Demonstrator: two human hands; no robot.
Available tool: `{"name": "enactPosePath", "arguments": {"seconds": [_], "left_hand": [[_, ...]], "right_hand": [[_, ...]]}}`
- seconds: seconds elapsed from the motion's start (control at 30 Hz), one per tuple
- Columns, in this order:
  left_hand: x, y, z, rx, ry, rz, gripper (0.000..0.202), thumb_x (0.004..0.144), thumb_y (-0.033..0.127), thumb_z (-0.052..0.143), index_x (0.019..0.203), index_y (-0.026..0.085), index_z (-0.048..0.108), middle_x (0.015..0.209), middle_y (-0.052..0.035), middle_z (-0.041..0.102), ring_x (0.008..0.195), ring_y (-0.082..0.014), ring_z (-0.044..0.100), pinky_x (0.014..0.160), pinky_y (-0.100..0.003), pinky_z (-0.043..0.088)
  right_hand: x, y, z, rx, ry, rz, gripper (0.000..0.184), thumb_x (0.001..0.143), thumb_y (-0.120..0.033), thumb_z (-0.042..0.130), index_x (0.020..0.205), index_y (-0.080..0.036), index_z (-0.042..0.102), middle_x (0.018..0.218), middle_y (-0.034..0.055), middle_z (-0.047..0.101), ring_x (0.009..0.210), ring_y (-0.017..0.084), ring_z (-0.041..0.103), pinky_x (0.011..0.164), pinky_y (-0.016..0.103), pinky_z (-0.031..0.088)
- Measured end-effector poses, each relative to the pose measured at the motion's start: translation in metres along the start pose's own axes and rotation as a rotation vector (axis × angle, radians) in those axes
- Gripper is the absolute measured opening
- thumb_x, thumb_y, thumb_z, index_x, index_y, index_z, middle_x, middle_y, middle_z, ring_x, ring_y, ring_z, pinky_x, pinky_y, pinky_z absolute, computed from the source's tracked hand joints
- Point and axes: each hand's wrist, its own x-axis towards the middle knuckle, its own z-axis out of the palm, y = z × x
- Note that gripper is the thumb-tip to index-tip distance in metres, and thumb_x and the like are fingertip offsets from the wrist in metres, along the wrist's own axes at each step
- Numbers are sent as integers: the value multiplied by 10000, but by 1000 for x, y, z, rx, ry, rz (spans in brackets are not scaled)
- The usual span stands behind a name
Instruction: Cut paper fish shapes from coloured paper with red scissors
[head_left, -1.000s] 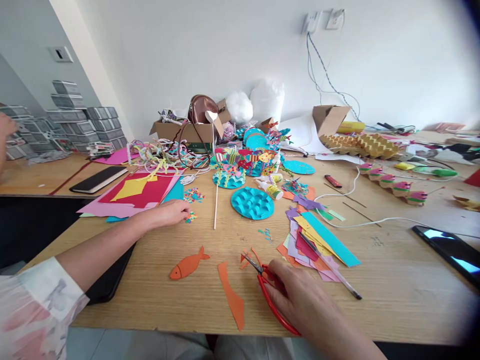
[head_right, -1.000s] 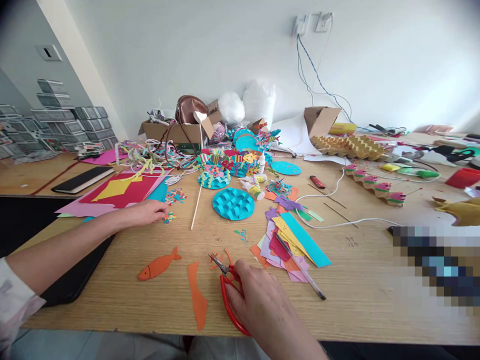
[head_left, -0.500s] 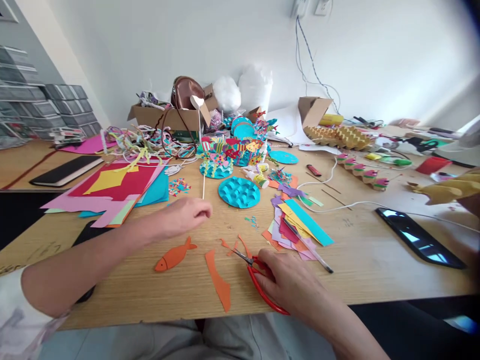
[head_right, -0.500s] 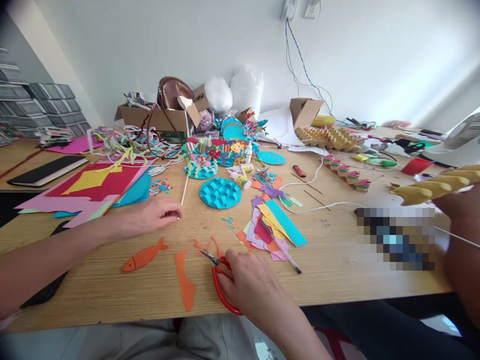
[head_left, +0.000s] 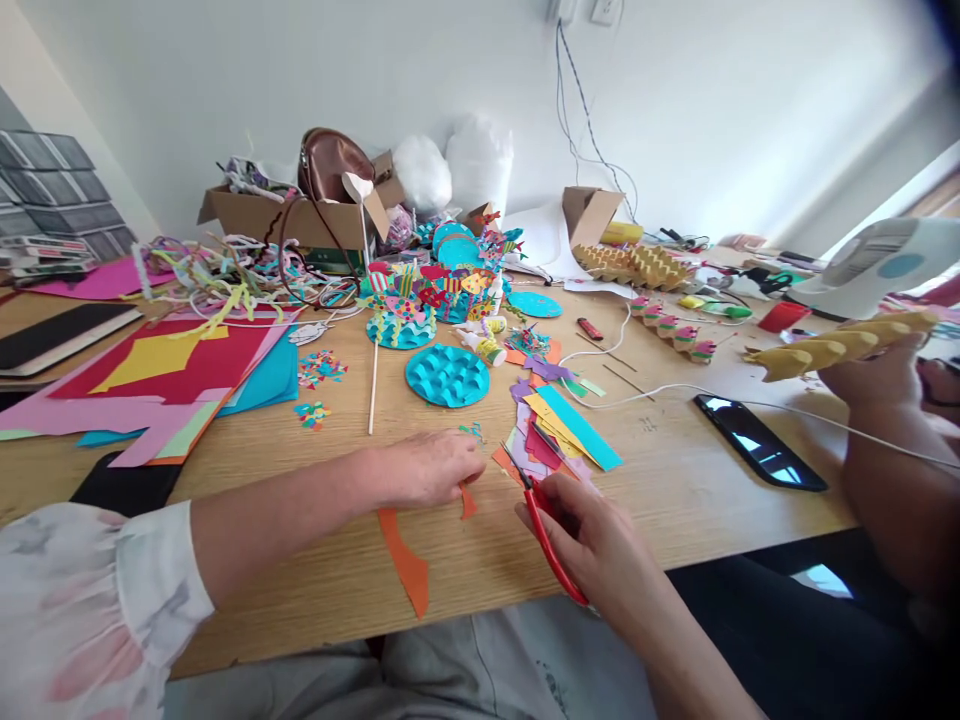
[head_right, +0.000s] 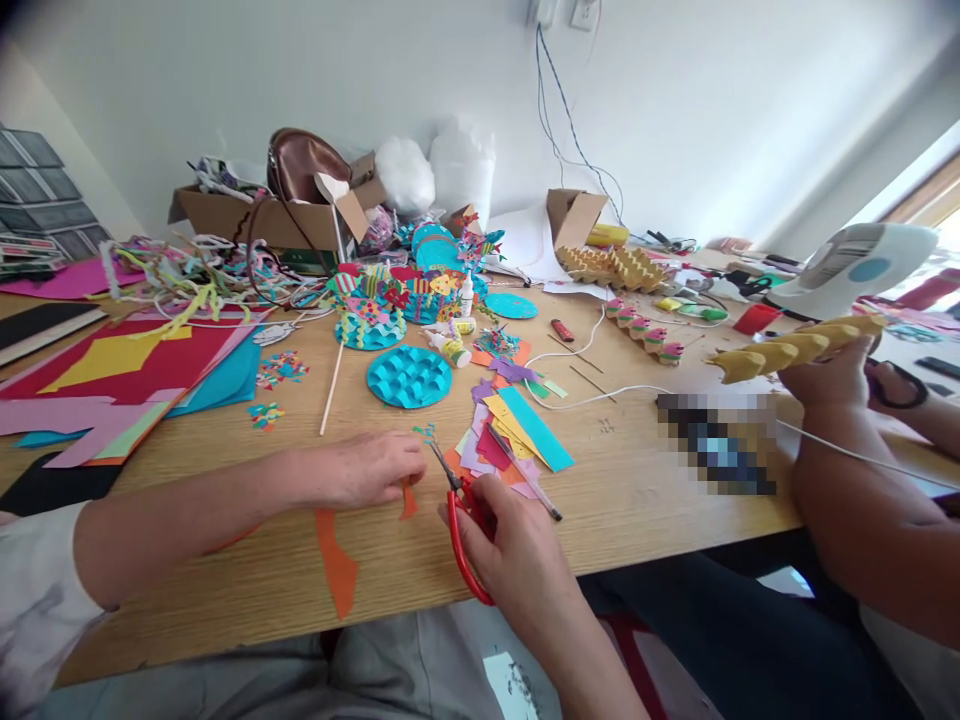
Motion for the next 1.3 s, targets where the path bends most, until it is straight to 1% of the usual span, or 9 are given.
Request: {"name": "enactPosePath", "arguments": {"seconds": [0.17,0.33,0.47,0.6,0.73,0.93,1.1,1.2,1.3], "left_hand": [[7,-2,3,3,-15,43,105,741,71,580,698,167,590,874,-77,617,879,-224,546,727,-310,426],[9,-5,7,-64,33,-18,144,717,44,560,639,164,577,813,-65,620,840,-215,546,700,-304,410],[4,-1,-8,-181,126,-146,156,725,61,499,651,177,573,680,-5,586,670,-159,533,580,-258,376],[-10,11,-26,-328,250,-277,126,751,131,450,690,187,546,612,37,543,572,-121,509,504,-218,356],[-28,21,-24,-562,368,-371,68,721,184,468,694,199,528,591,48,516,557,-122,500,491,-218,365],[-40,31,-5,-941,520,-419,31,663,185,493,645,209,499,591,52,501,566,-119,477,540,-241,372],[-41,36,6,-1103,557,-407,88,680,225,542,762,213,514,615,52,528,591,-130,524,551,-244,400],[-46,36,0,-1014,514,-384,137,713,229,537,843,210,579,748,8,628,683,-153,578,607,-260,436],[-52,37,-13,-732,513,-407,124,752,234,524,821,207,623,843,-19,670,780,-180,601,674,-275,445]], "right_hand": [[2,-2,2,120,-4,50,298,835,-406,484,627,-192,486,517,-42,424,490,112,368,456,238,273],[4,5,11,400,-46,160,316,771,-472,574,668,-185,490,557,-48,413,518,111,382,464,229,296],[6,6,18,670,-13,177,384,634,-507,704,722,-204,485,620,-23,521,584,148,505,532,260,412],[8,-6,15,886,51,200,407,599,-500,742,779,-211,518,857,68,668,803,221,620,693,327,488],[11,-21,10,1001,96,183,361,599,-417,770,789,-204,549,848,50,671,780,198,622,678,305,491],[16,-38,20,1033,89,87,298,603,-323,755,741,-202,520,698,-22,573,630,129,561,565,236,450],[22,-45,23,1007,107,46,239,644,-296,676,745,-213,476,698,-20,555,643,137,541,592,257,445],[27,-46,20,881,74,25,185,676,-259,628,739,-210,461,691,-18,537,634,140,520,576,260,419],[32,-48,15,711,27,-25,128,699,-210,582,733,-204,459,660,-26,515,612,137,494,546,249,381]]}}
